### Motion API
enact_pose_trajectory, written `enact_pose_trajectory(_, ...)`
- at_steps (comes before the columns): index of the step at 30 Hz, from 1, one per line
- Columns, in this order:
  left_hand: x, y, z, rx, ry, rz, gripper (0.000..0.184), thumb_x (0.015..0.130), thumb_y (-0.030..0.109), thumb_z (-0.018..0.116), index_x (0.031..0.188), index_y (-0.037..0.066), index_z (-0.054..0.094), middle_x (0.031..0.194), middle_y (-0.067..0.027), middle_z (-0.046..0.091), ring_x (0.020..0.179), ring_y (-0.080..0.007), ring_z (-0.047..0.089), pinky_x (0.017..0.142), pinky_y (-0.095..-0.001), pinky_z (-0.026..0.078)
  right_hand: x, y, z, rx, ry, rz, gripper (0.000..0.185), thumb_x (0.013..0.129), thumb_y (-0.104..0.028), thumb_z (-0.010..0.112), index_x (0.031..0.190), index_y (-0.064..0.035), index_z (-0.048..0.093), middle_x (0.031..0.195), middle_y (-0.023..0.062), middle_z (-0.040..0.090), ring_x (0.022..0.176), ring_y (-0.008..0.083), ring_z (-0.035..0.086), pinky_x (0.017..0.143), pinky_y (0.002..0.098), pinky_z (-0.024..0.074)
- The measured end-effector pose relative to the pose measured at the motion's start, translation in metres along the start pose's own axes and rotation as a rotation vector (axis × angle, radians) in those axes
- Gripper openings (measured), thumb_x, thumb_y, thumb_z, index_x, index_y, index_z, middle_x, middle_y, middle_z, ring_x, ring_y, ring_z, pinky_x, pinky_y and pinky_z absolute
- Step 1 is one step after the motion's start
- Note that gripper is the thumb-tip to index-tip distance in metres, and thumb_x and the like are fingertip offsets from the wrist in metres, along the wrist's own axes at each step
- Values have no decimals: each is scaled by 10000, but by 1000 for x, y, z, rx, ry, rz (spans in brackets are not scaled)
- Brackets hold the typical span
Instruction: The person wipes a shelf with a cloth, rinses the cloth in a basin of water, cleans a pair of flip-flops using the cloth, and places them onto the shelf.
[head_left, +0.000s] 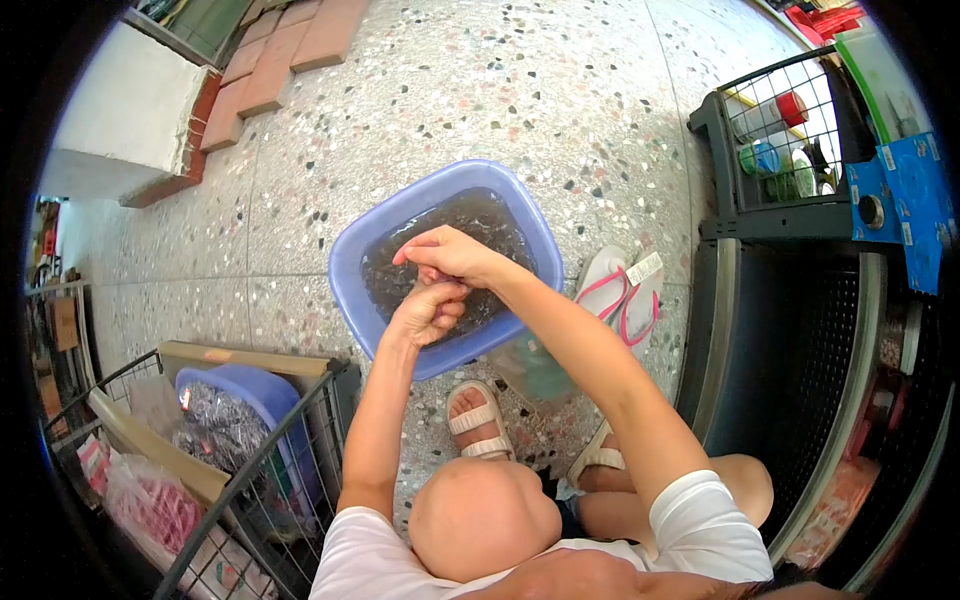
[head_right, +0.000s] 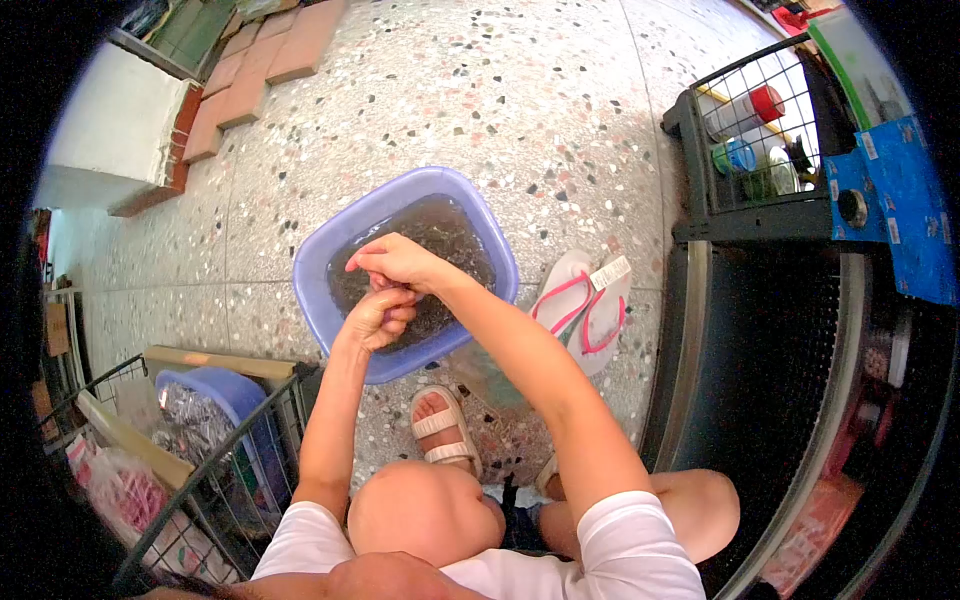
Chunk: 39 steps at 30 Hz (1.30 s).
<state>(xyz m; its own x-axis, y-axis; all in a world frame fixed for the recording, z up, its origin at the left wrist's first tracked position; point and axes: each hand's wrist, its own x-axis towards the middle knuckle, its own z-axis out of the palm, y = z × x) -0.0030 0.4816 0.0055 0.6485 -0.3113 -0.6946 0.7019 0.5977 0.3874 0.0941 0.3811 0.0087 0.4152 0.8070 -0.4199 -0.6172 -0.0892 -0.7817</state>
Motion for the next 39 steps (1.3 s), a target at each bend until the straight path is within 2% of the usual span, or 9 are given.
enact_pose_trajectory(10, 6, -24, 18, 558, 484, 200, 101, 817, 112, 596, 839, 18, 565, 654, -70, 563, 449, -107, 490, 351, -269, 295, 10, 12, 15, -437, 384, 48, 208, 753, -35, 496, 791, 14, 695, 683, 227, 646, 643, 291, 671, 631, 391, 522)
enact_pose_trajectory(13, 29, -39, -16, 903, 518, 206, 275, 850, 226, 564, 967, -19, 604, 797, -198, 652, 602, -239, 635, 488, -382, 441, 23, 35, 18, -698, 552, -110, 203, 750, -76, 529, 818, 9, 700, 764, 282, 649, 786, 378, 673, 720, 443, 521)
enact_pose_trajectory(16, 37, -53, -17, 1228, 648, 755, 296, 849, 268, 564, 936, -4, 641, 859, -207, 673, 779, -328, 662, 637, -437, 475, 18, 32, 25, -773, 613, 15, 210, 737, -107, 575, 828, 48, 684, 875, 308, 641, 894, 423, 642, 797, 467, 515)
enact_pose_trajectory(19, 35, -54, -16, 1316, 622, 636, 369, 847, 317, 571, 1052, 17, 636, 1001, -233, 664, 1003, -366, 626, 799, -454, 455, 6, 25, 30, -810, 677, 119, 233, 744, -112, 577, 854, 69, 675, 907, 309, 643, 908, 434, 642, 811, 473, 522)
enact_pose_trajectory(29, 43, -66, -22, 1370, 552, 853, 250, 811, 223, 638, 936, 7, 653, 868, -219, 679, 884, -351, 666, 702, -432, 485, 0, 39, 22, -795, 726, 33, 213, 778, -80, 543, 887, 20, 695, 895, 260, 665, 892, 397, 660, 806, 459, 527)
enact_pose_trajectory(32, 31, -50, -9, 1449, 543, 631, 261, 815, 230, 642, 952, 7, 648, 854, -213, 678, 851, -334, 672, 679, -414, 483, 3, 64, 1, -646, 611, -388, 188, 780, -133, 562, 804, -22, 712, 793, 218, 674, 796, 347, 677, 760, 426, 528)
enact_pose_trajectory(35, 27, -35, -3, 945, 202, 370, 203, 867, 174, 614, 1034, 65, 575, 846, 7, 574, 686, -107, 544, 578, -263, 410, -48, 29, -8, -496, 423, -288, 221, 775, -215, 616, 789, -15, 708, 801, 188, 686, 773, 319, 680, 745, 400, 528)
enact_pose_trajectory(37, 18, -26, 31, 995, 40, 520, 225, 895, 205, 591, 1063, 61, 548, 873, 16, 566, 650, -69, 509, 557, -237, 389, -67, 26, -31, -762, 412, -442, 332, 780, -325, 674, 877, -8, 695, 823, 170, 688, 728, 280, 676, 709, 372, 526)
enact_pose_trajectory(39, 8, -6, 45, 932, -62, 219, 264, 920, 254, 574, 1090, 54, 545, 893, 7, 584, 672, -79, 534, 583, -251, 427, -100, 13, -50, -890, 338, -413, 343, 803, -308, 674, 945, 5, 675, 827, 152, 684, 686, 220, 669, 654, 337, 520)
